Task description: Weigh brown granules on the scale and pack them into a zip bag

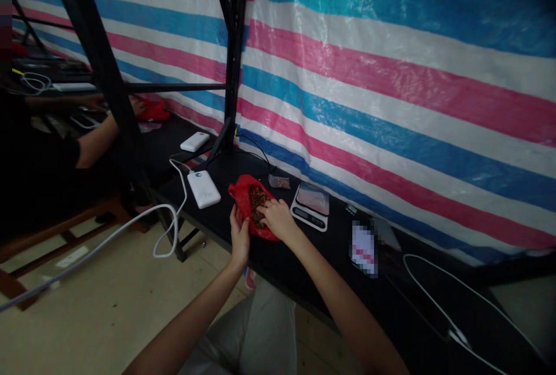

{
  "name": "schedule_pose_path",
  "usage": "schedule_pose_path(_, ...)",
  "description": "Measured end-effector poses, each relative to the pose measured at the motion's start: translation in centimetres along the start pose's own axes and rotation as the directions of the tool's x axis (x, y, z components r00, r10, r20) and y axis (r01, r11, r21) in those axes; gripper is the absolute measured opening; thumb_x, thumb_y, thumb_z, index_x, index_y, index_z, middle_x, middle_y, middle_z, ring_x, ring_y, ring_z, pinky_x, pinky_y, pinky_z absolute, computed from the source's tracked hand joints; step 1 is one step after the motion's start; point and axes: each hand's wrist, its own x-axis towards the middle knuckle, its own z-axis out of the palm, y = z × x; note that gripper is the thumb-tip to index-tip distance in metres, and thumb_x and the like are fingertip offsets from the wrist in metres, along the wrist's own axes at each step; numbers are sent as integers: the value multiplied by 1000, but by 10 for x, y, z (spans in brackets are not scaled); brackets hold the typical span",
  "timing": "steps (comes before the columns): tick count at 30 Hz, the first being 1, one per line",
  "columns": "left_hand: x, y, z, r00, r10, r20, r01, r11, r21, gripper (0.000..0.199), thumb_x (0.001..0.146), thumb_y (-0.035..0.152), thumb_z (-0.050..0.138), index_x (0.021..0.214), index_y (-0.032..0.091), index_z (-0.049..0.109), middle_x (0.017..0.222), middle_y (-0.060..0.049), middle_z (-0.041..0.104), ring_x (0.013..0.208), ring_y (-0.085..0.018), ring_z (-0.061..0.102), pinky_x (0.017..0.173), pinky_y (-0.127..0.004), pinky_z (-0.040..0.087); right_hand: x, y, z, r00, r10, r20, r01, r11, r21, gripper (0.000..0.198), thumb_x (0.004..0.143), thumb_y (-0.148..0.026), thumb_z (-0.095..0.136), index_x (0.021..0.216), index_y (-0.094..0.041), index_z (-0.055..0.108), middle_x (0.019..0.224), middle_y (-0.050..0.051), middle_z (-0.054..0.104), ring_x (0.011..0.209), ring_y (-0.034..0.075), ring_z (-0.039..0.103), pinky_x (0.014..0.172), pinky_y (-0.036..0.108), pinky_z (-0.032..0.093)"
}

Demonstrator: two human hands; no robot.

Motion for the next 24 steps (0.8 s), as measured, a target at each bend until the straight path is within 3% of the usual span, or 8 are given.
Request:
schedule_pose_path(4,-1,4,-1,998,59,-12,-59,998,15,50,90,28,29,135,26,9,140,-11,30,124,-17,36,98,-34,39,-1,5,6,995,84,-51,-75,984,164,36,75,-35,63,109,-28,57,100,4,63,97,21,53,80,35,34)
schedule_pose_path(8,-3,8,-2,998,31,-55,-32,999,-13,50,90,32,30,136,27,12,143,-8,25,128,-17,30,102,-35,33,-3,12,16,975,202,-94,-149,905,399,39,73,-39,64,110,-30,57,97,2,65,91,20,57,77,33,36)
schedule_pose_path(11,-7,23,-5,986,51,-161,-50,999,14,53,87,33,40,135,25,20,144,-6,19,132,-18,19,108,-37,20,-8,20,26,940,315,-128,-181,782,596,41,72,-38,64,112,-30,57,95,2,66,84,19,59,76,32,40)
schedule_pose_path(14,-13,48,-6,952,237,-193,-205,964,169,53,83,30,47,132,21,28,144,-8,15,133,-21,13,110,-40,12,-18,35,33,886,421,-195,-112,602,791,43,72,-36,64,113,-26,55,101,3,65,88,20,60,80,33,42)
schedule_pose_path(17,-15,70,2,915,401,-48,-377,892,250,42,83,25,47,123,19,38,137,-11,24,129,-23,22,108,-42,18,-37,59,31,821,522,-230,-25,436,899,40,71,-36,63,108,-22,56,103,5,65,93,20,60,85,35,42)
schedule_pose_path(20,-2,80,29,843,473,255,-527,822,217,27,85,18,40,111,20,48,127,-9,38,121,-20,35,103,-40,28,-65,90,24,760,615,-209,-51,378,924,37,70,-37,63,102,-21,57,106,7,63,93,21,60,85,36,43)
schedule_pose_path(24,35,75,96,594,453,665,-700,698,149,32,82,18,43,114,19,45,124,-9,42,118,-19,38,100,-37,31,-110,134,22,668,712,-216,-156,417,895,38,70,-39,61,103,-20,57,107,9,63,94,22,59,84,38,43)
